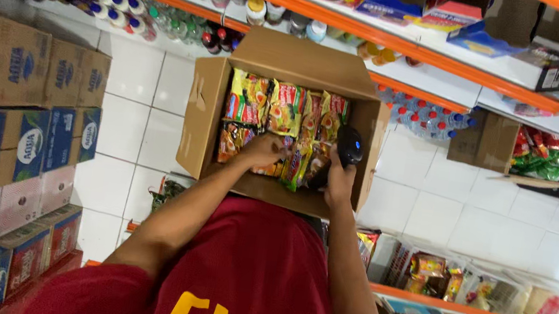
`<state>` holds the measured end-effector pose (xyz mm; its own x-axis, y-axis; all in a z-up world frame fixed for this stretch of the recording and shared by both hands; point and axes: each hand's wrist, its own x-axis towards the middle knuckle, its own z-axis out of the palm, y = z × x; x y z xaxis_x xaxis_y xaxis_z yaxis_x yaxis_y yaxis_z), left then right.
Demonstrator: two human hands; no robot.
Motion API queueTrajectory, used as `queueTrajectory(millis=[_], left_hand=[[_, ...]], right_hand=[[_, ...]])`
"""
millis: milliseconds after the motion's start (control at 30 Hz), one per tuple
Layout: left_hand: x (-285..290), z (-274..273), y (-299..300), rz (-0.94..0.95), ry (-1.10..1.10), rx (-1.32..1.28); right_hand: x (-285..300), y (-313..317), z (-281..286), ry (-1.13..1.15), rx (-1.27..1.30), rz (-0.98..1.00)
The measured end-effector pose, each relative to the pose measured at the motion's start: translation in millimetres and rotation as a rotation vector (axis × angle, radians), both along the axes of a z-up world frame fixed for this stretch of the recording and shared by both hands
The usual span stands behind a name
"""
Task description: The person takes noodle packets from a cardboard box, scans their barcodes with a handheld barcode scanner, and places them onto the store shelves.
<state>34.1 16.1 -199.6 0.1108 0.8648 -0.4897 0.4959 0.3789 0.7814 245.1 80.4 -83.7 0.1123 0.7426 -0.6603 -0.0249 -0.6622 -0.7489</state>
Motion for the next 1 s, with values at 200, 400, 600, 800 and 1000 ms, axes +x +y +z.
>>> queueTrajectory(millis=[200, 400, 600, 800, 1000], left_hand=[[42, 79, 19, -0.352, 0.296, -0.357], [41, 72, 17, -0.251, 0.160, -0.397], [44, 47, 19, 0.173, 0.023, 0.229], [62, 21, 60, 0.156, 0.063, -0.048], [70, 18, 69, 0.228, 0.178, 0.133]], right_hand=[[28, -16, -37, 0.034, -0.004, 0.048], [30, -22, -24, 0.100, -0.075, 0.012], [28, -20, -10, 0.138, -0.089, -0.011], [29, -20, -8, 0.185, -0.103, -0.017], [37, -22, -10, 0.212, -0.133, 0.000]])
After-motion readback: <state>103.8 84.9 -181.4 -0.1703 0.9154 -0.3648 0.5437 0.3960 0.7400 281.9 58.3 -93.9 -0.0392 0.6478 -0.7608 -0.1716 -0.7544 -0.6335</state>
